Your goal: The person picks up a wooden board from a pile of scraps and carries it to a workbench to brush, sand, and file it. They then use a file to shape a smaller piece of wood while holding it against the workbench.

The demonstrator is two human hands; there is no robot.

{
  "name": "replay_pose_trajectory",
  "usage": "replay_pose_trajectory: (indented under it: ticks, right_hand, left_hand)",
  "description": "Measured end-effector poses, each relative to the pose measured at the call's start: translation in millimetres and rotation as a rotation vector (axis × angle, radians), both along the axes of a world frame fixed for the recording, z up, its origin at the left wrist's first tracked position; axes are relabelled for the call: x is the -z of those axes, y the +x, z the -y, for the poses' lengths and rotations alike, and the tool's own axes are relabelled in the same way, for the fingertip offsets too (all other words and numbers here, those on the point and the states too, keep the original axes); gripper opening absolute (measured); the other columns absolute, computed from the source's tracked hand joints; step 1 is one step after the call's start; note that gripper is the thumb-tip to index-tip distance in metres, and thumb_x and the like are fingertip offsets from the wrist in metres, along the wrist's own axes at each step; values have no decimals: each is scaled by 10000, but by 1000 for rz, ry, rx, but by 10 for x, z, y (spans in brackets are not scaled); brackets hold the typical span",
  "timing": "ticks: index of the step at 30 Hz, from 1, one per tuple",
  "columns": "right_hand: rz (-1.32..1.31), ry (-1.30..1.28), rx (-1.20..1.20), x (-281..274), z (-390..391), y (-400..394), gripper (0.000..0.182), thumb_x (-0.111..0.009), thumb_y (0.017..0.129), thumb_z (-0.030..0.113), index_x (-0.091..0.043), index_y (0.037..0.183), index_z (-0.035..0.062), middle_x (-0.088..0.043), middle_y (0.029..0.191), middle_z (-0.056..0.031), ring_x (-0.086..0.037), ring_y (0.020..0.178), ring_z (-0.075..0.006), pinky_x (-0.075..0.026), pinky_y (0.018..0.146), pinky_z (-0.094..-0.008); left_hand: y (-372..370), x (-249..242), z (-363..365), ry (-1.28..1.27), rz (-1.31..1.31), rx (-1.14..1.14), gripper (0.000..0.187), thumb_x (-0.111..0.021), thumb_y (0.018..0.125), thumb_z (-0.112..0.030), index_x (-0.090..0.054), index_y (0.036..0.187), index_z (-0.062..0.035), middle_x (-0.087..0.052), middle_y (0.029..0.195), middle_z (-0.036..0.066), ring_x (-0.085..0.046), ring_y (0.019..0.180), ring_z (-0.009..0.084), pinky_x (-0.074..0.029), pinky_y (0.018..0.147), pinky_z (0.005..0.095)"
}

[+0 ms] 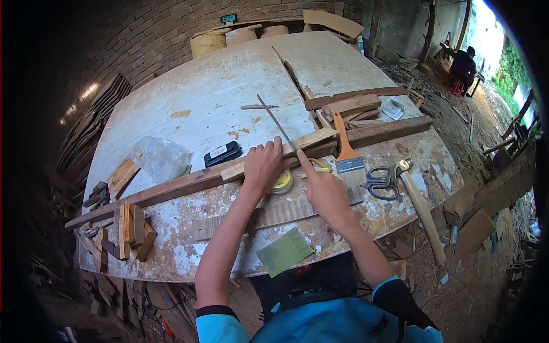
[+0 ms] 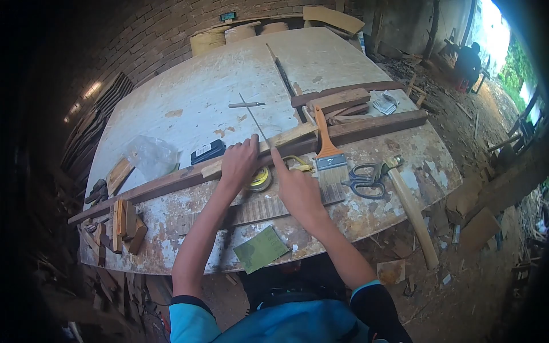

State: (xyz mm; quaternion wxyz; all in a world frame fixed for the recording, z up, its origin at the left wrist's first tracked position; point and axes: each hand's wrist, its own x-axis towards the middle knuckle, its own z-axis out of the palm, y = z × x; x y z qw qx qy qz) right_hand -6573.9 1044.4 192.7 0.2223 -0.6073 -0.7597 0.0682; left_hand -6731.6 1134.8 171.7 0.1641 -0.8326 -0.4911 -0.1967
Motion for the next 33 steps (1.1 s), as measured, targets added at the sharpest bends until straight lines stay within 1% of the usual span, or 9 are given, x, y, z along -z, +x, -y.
replay_pose_trajectory:
  ticks: [3,10,11,14,17,20,24,29,33]
  right_hand:
    - [-95,26,-32,12,-153,9,569,-471,807,60,-380,1367,108,-607,629,-171,-624,592,-361,-501,570,-459]
    - [-122,-68,-86,-241,-104,179,509,-463,816,50,-426,1323,66,-603,702,-233,-613,684,-394,-490,643,-474]
    - [-125,-55,-64,-350,2,216,459,-466,839,63,-465,1298,86,-572,660,-246,-582,627,-393,-458,610,-471]
    - [-37,-251,-61,-610,56,227,467,-473,807,46,-465,1273,23,-619,753,-234,-627,768,-387,-496,687,-467]
    - [-88,-70,-68,-364,-292,5,447,-486,796,31,-480,1242,3,-623,776,-239,-629,802,-386,-502,701,-465]
    - [-54,-39,-66,-326,-420,-101,448,-482,796,26,-491,1244,5,-610,738,-249,-603,724,-407,-481,692,-473]
    - [-54,-108,-44,-476,-63,29,450,-497,778,10,-503,1228,-7,-606,747,-258,-605,772,-408,-473,705,-483]
    - [10,-8,-50,-265,-518,-197,546,-549,764,51,-435,1292,-27,-640,751,-200,-656,760,-343,-524,690,-423]
    - [130,-216,-36,-554,-65,-104,586,-581,757,87,-417,1305,-40,-647,857,-240,-674,776,-309,-530,713,-415]
  left_hand:
    - [2,-65,-62,-153,-16,-54,504,-724,668,-494,-496,783,-59,-610,636,96,-637,598,287,-482,516,366]
    - [5,-73,-91,-158,42,-17,538,-734,641,-511,-495,758,-44,-611,608,121,-634,585,298,-481,495,379]
    - [1,-96,-96,-175,38,-12,538,-731,641,-518,-500,752,-44,-610,605,126,-634,582,297,-480,491,378]
    - [-1,-97,-99,-168,40,-9,549,-731,632,-530,-505,745,-42,-611,602,129,-632,572,298,-479,483,375]
    - [-3,-63,-114,-134,33,-8,557,-729,628,-538,-509,744,-40,-613,598,125,-635,569,294,-482,481,370]
    - [18,-85,-124,-177,19,-36,553,-729,629,-537,-509,740,-42,-612,591,119,-638,567,286,-486,482,363]
    - [22,-99,-96,-138,14,-55,552,-738,618,-531,-510,746,-44,-623,610,112,-646,580,276,-490,493,361]
    - [36,-81,-138,-207,38,-66,498,-765,630,-457,-524,760,-41,-625,603,122,-649,579,283,-492,485,364]
    - [4,-67,-144,-115,12,-50,506,-780,625,-435,-541,796,-23,-640,625,137,-655,591,304,-507,501,362]
